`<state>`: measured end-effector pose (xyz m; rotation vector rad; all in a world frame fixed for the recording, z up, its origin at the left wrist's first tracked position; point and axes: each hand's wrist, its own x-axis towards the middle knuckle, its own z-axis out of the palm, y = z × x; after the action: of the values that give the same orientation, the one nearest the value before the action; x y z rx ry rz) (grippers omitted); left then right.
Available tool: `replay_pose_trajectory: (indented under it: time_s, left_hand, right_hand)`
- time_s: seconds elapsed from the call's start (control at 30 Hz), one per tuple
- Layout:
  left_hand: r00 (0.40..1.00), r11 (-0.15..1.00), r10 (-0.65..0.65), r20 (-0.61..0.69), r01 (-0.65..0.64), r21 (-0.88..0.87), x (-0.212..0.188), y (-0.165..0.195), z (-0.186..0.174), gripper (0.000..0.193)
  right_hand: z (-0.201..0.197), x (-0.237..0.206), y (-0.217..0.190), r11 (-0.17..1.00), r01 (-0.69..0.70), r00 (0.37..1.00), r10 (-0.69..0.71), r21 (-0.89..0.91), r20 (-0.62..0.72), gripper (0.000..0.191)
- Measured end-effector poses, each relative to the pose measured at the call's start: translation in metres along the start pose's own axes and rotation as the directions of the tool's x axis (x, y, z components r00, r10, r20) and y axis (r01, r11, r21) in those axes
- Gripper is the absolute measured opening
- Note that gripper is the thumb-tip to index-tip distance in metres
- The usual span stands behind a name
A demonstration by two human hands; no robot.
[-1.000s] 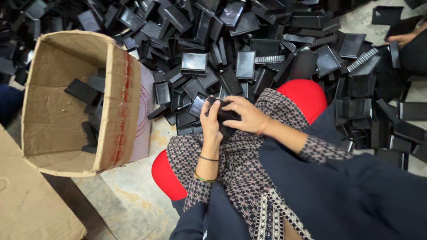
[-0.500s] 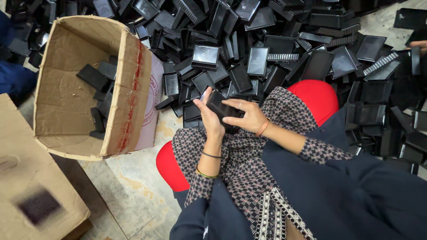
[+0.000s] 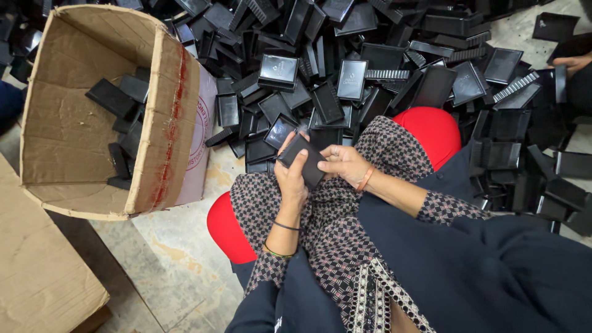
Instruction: The person sits on a red stool and repeatedly picks up small black plastic components from a large pile on the floor. They inspect each piece by turning it over in their hands and then place it into a cardboard box to their left. The process continues with many identical parts.
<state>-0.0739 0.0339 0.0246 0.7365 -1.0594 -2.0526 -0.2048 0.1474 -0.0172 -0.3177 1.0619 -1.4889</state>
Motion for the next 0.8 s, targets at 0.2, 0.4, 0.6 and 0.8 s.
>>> replay_pose_trajectory:
  time_s: [0.2,0.4,0.6,0.8]
  left_hand:
    - [0.995,0.965,0.018,-0.093,0.007,0.261,-0.002,0.029,-0.028,0.047]
    - [0.895,0.974,0.186,-0.406,-0.222,-0.042,0.077,0.196,-0.082,0.062]
    - [0.990,0.981,-0.136,0.023,0.137,-0.136,0.058,0.099,-0.053,0.037]
    - [0.886,0.823,-0.456,0.088,0.457,-0.338,0.010,-0.010,-0.032,0.041]
  right_hand:
    - [-0.014,0.027,-0.018,0.850,0.255,0.967,-0.235,-0.461,0.100,0.031]
    - [-0.038,0.064,-0.057,-0.094,-0.208,0.847,-0.515,-0.973,-0.131,0.052]
    - [-0.060,0.074,-0.058,0.052,-0.125,0.759,-0.638,-0.991,-0.129,0.023]
    - [-0.028,0.038,-0.022,0.375,0.294,0.941,-0.274,-0.879,0.197,0.021]
